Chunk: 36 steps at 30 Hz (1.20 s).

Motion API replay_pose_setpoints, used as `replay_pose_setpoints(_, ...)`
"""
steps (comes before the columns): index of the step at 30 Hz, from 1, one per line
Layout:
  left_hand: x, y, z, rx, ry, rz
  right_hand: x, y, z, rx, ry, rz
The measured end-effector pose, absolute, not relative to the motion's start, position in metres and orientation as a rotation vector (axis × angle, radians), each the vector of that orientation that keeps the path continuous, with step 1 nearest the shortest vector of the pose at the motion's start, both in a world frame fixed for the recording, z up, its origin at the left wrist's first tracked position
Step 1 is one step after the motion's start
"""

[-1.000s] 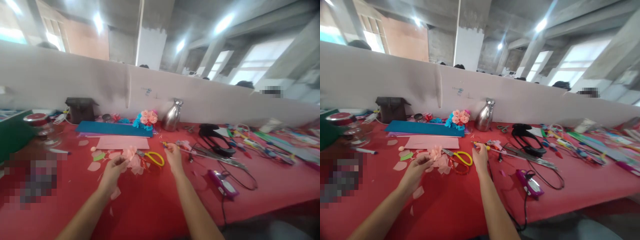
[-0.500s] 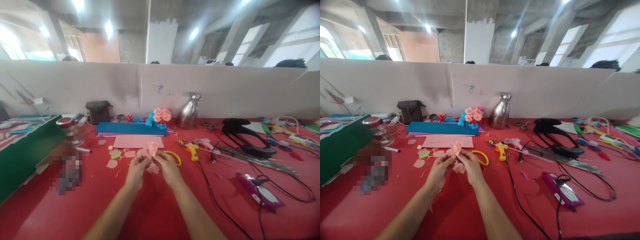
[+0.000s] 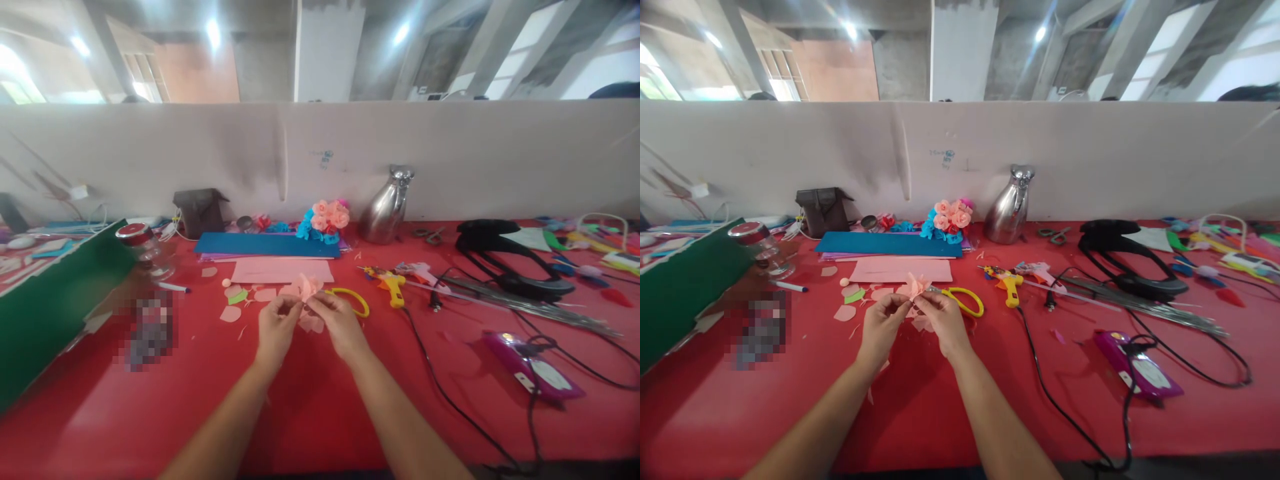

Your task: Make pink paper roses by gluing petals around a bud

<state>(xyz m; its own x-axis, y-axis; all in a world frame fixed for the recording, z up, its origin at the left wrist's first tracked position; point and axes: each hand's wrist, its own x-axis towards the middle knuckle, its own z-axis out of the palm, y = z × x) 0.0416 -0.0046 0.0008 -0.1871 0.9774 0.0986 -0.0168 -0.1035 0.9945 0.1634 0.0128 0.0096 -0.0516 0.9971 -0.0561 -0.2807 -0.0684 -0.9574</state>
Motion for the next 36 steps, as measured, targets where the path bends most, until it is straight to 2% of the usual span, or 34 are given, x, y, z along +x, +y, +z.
replay_pose_setpoints(15,0.041,-0.012,-0.004,2.080,1.763,1.338,0.154,0.008,0.011,-1.079,-0.981,1.305)
replay_pose_setpoints(18,0.041,-0.011,-0.001,2.000,1.665,1.361,0.154,0.009,0.009,-1.095,-0.981,1.274)
replay_pose_setpoints(25,0.042,-0.008,0.007,1.267,1.193,1.361,0.155,0.010,0.006,-1.051,-1.073,1.207)
replay_pose_setpoints(36,0.040,-0.010,0.012,1.204,1.238,1.570,0.156,0.008,0.000,-1.043,-1.352,1.147)
